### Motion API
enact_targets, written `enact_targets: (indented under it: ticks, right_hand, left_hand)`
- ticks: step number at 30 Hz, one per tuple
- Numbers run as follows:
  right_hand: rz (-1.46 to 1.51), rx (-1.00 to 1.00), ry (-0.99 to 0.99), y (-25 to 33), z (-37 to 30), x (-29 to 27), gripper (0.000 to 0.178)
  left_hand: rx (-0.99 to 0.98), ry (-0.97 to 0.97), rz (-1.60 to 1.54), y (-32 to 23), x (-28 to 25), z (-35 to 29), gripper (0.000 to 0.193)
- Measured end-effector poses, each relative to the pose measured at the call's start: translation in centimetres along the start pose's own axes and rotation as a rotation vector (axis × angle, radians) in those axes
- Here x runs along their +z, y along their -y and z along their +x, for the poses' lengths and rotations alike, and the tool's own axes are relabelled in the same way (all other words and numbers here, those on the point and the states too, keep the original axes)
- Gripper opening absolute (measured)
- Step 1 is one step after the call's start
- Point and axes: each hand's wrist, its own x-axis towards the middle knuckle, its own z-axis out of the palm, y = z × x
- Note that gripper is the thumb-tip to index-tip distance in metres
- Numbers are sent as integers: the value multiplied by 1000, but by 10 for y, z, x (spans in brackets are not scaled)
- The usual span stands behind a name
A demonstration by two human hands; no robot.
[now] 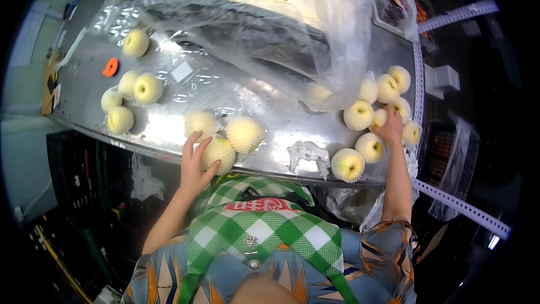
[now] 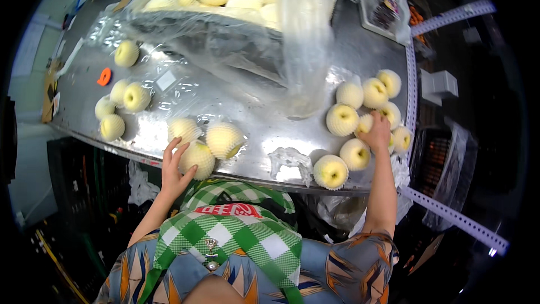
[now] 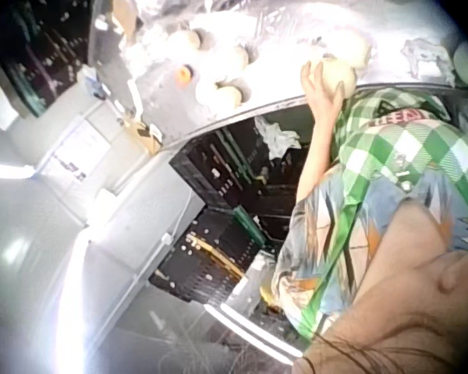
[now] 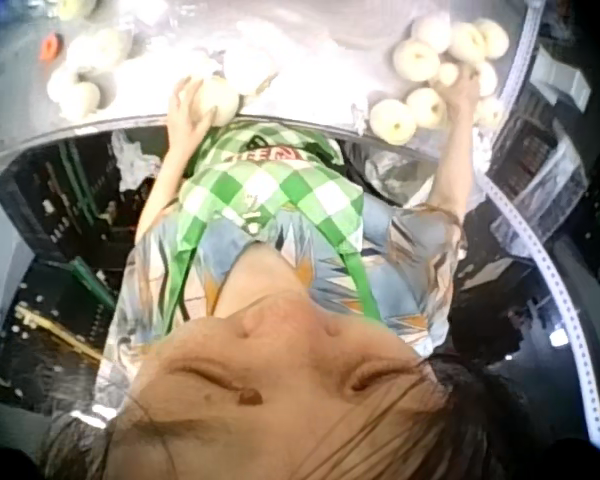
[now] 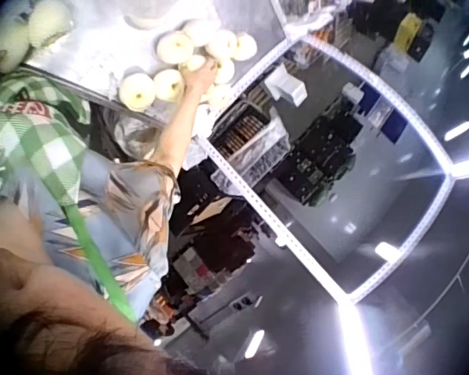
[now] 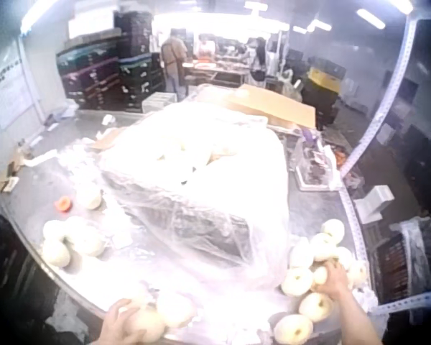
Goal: The person wraps individual apples in foam netting, places them into plastic bags, and seals the bags with a handheld tape dispenser. The person then places the packaged apples into a black crate and moves the crate to a stack of other crates.
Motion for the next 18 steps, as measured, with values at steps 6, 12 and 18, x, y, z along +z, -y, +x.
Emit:
enact_targets:
  ticks: [6, 12, 18]
  right_hand:
    - [219, -64, -289, -15, -4, -9, 73]
    - [1086, -125, 240, 118, -74, -68, 75]
    - [1514, -158, 593, 260, -120, -32, 73]
  left_hand:
    - [7, -68, -49, -11, -6, -1, 61]
    - [85, -13, -326, -49, 4, 17, 66]
    - [-91, 264, -876, -90, 28, 28, 84]
